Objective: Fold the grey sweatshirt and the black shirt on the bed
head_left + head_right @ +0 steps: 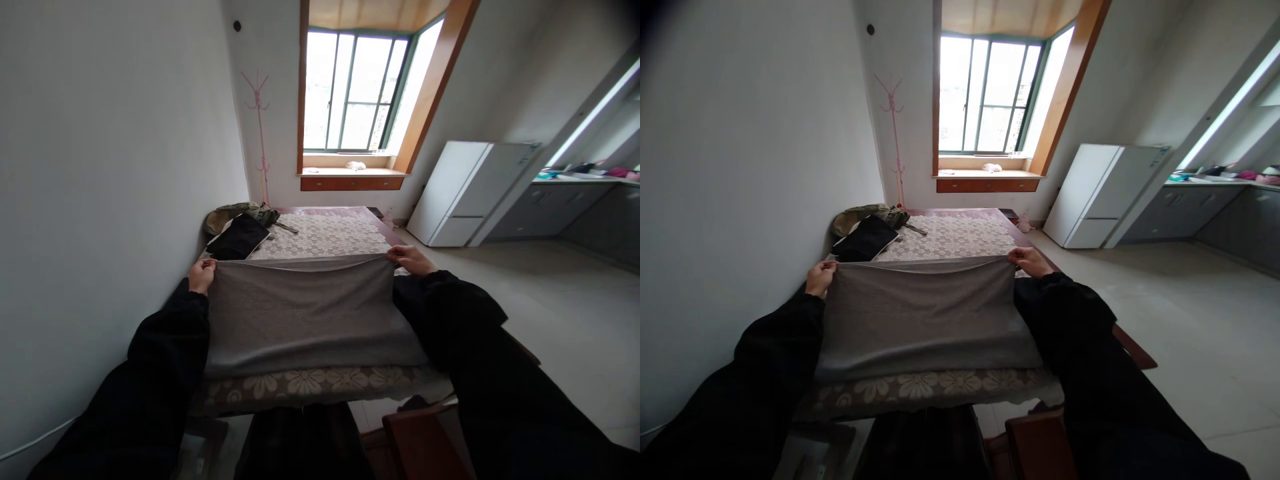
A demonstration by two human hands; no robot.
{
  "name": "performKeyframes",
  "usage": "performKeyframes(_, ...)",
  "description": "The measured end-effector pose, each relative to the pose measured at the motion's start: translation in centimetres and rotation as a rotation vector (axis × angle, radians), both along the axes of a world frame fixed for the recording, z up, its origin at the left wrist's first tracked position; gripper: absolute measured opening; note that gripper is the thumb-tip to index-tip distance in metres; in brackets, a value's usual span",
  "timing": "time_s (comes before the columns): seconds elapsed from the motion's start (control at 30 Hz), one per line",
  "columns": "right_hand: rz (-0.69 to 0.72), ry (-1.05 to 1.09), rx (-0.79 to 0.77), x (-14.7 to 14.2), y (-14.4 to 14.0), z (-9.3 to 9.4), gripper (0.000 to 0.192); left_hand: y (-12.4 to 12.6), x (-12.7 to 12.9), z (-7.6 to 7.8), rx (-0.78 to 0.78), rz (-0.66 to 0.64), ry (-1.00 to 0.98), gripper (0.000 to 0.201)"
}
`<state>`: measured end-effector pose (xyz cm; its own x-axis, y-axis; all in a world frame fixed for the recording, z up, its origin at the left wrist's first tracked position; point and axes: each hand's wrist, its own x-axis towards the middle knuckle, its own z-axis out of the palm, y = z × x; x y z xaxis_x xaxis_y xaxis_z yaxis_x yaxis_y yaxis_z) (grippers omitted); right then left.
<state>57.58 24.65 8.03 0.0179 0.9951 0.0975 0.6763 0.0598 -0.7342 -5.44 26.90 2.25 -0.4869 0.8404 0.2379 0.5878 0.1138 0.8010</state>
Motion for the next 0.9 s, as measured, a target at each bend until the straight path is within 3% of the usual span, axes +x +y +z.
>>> performKeyframes(0.1, -0.086, -0.255, -0.007, -0.4, 1.8, -1.2, 0.018, 2.1, 0.1, -0.1, -0.036, -0.029, 0.053, 0.031)
performKeyframes(0.23, -0.117, -0.410, -0.042, -0.9, 3.8, -2.7, 0.014, 3.7, 0.7, -0.4, -0.079, -0.064, 0.156, 0.022)
performKeyframes(0.4, -0.146, -0.543, -0.065, -0.8, 5.4, -4.3, 0.025, 4.2, 1.2, -0.8, -0.096, -0.064, 0.292, 0.027)
performKeyframes(0.57, -0.128, -0.644, -0.099, -1.3, 5.9, -6.0, 0.025, 3.8, 1.0, -1.2, -0.180, -0.095, 0.436, 0.023)
performKeyframes(0.73, 0.026, -0.707, -0.036, -2.4, 5.7, -6.5, 0.034, 3.2, 1.3, -1.3, -0.212, -0.208, 0.587, 0.029)
performKeyframes(0.8, 0.145, -0.724, 0.030, -3.0, 5.8, -6.3, 0.039, 3.2, 1.6, -1.1, -0.208, -0.296, 0.651, 0.030)
performKeyframes(0.9, 0.331, -0.750, 0.103, -4.4, 6.0, -6.1, 0.033, 3.4, 2.2, -0.8, -0.200, -0.438, 0.736, 0.027)
